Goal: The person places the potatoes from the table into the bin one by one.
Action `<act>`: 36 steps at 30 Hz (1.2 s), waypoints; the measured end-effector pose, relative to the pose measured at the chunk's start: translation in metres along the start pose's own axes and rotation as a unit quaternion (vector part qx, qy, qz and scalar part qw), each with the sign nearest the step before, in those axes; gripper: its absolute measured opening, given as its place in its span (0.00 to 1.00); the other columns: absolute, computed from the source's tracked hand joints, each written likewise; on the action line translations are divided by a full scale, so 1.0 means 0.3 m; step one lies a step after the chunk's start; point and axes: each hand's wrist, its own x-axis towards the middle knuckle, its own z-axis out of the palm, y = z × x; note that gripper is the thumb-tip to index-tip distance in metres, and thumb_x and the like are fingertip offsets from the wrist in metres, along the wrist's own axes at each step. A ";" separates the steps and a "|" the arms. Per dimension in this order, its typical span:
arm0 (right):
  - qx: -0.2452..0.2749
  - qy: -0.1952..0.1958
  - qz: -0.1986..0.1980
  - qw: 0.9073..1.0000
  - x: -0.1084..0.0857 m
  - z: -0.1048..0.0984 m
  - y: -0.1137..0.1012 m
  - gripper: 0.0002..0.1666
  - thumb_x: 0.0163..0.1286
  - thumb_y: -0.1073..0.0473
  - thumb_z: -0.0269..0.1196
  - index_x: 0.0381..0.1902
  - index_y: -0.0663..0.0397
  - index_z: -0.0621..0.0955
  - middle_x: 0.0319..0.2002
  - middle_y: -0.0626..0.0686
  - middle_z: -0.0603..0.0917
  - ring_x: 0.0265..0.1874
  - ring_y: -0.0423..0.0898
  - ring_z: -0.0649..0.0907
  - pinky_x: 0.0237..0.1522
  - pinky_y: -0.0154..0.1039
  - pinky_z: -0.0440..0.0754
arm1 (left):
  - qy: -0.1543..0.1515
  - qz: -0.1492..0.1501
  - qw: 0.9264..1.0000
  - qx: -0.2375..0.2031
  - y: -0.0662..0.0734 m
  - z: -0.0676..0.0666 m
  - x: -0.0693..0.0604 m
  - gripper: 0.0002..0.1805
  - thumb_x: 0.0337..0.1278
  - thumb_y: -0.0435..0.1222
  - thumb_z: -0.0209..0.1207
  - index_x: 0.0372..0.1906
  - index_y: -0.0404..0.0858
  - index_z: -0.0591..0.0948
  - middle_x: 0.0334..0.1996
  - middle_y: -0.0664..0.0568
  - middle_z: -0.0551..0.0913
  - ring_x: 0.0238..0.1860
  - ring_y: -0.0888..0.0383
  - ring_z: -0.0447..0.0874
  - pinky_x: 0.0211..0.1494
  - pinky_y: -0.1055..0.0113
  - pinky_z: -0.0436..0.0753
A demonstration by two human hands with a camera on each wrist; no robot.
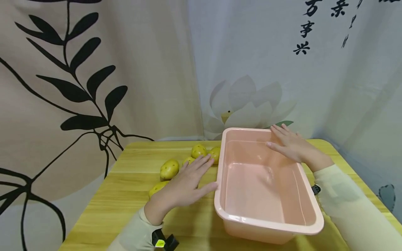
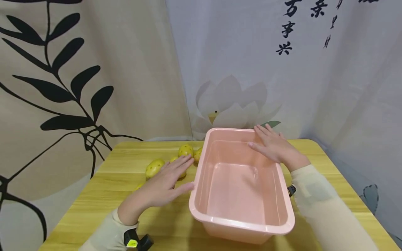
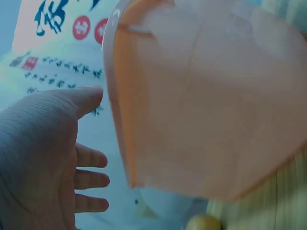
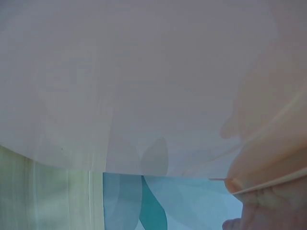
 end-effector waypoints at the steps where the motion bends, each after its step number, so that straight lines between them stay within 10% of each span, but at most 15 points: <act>1: 0.000 0.001 0.001 1.000 0.001 -0.002 0.000 0.50 0.71 0.29 0.43 0.77 0.52 0.45 0.76 0.59 0.44 0.73 0.61 0.39 0.63 0.72 0.37 | 0.003 -0.005 1.000 0.003 -0.015 -0.004 -0.007 0.43 0.63 0.68 0.37 0.76 0.51 0.53 0.76 0.61 0.45 0.75 0.58 0.40 0.72 0.42 0.47; 18: 0.007 -0.004 -0.002 1.000 -0.001 -0.004 0.003 0.49 0.72 0.30 0.43 0.77 0.53 0.45 0.76 0.61 0.44 0.73 0.61 0.38 0.63 0.72 0.38 | 0.040 -0.100 0.994 0.016 -0.380 0.008 -0.192 0.48 0.55 0.66 0.54 0.72 0.38 0.62 0.70 0.41 0.62 0.69 0.41 0.60 0.66 0.43 0.64; 36: 0.011 -0.002 -0.002 1.000 0.001 -0.004 0.004 0.49 0.72 0.30 0.43 0.77 0.53 0.45 0.76 0.60 0.44 0.73 0.61 0.38 0.64 0.71 0.38 | 0.026 -0.119 0.992 -0.010 -0.497 0.067 -0.253 0.48 0.49 0.61 0.64 0.71 0.41 0.64 0.68 0.40 0.66 0.66 0.38 0.64 0.62 0.39 0.66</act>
